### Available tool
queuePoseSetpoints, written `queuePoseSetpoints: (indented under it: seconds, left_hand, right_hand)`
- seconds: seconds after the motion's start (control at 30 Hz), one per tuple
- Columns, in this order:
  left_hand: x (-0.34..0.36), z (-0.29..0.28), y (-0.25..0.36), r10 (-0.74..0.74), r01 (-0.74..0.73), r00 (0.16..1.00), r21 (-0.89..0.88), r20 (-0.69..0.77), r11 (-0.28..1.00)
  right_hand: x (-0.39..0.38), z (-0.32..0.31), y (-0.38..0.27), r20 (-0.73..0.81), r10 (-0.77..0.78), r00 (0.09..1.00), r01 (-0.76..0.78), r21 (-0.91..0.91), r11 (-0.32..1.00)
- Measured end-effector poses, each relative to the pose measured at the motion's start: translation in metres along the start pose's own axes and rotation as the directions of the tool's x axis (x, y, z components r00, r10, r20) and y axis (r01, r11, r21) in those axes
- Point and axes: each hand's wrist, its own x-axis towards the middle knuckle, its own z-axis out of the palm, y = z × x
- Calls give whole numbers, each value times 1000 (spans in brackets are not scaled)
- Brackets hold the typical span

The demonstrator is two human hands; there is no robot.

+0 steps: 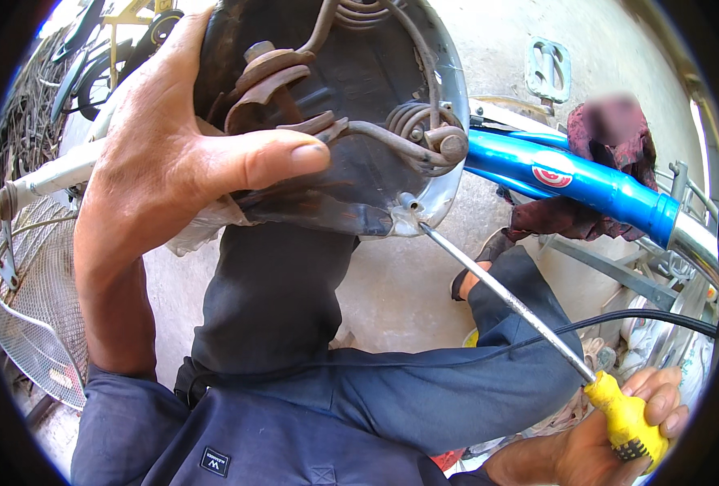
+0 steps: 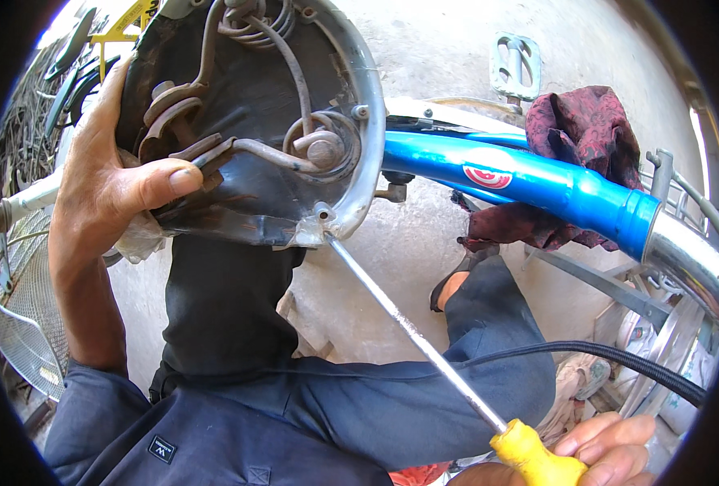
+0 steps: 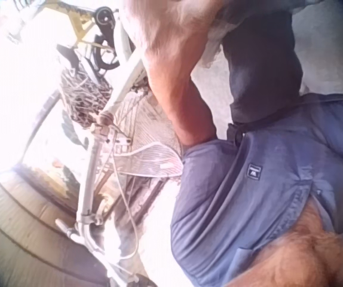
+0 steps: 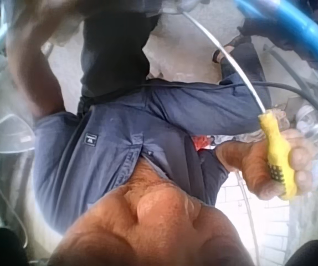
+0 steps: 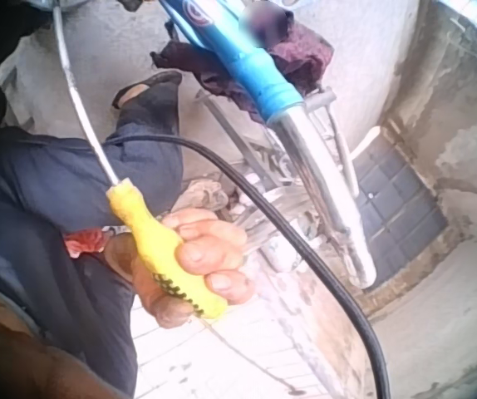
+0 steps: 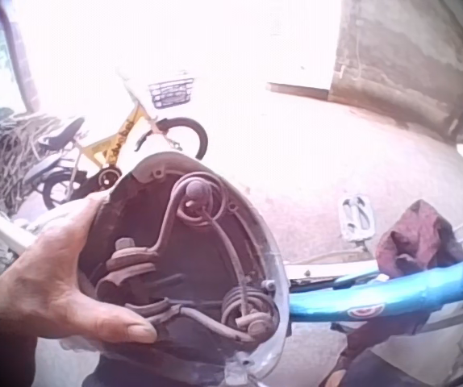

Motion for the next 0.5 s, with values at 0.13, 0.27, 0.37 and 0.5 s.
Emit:
queuePoseSetpoints:
  seconds: [0.13, 0.27, 0.37, 0.5]
  left_hand:
    - [3, 2, -12, 39, -37, 999, 102, -24, 994]
    - [2, 0, -14, 33, -28, 999, 142, -37, 989]
    - [2, 0, -20, 58, -47, 997, 176, -56, 983]
    - [6, -1, 0, -8, 26, 995, -167, 103, 986]
  right_hand:
    - [-2, -3, -1, 6, 2, 1000, -2, -22, 1000]
    - [-3, -1, 1, -3, -12, 1000, 12, -18, 1000]
    - [-3, -2, 3, 8, -14, 1000, 14, -18, 1000]
    - [-3, 1, -2, -53, -32, 998, 28, -75, 997]
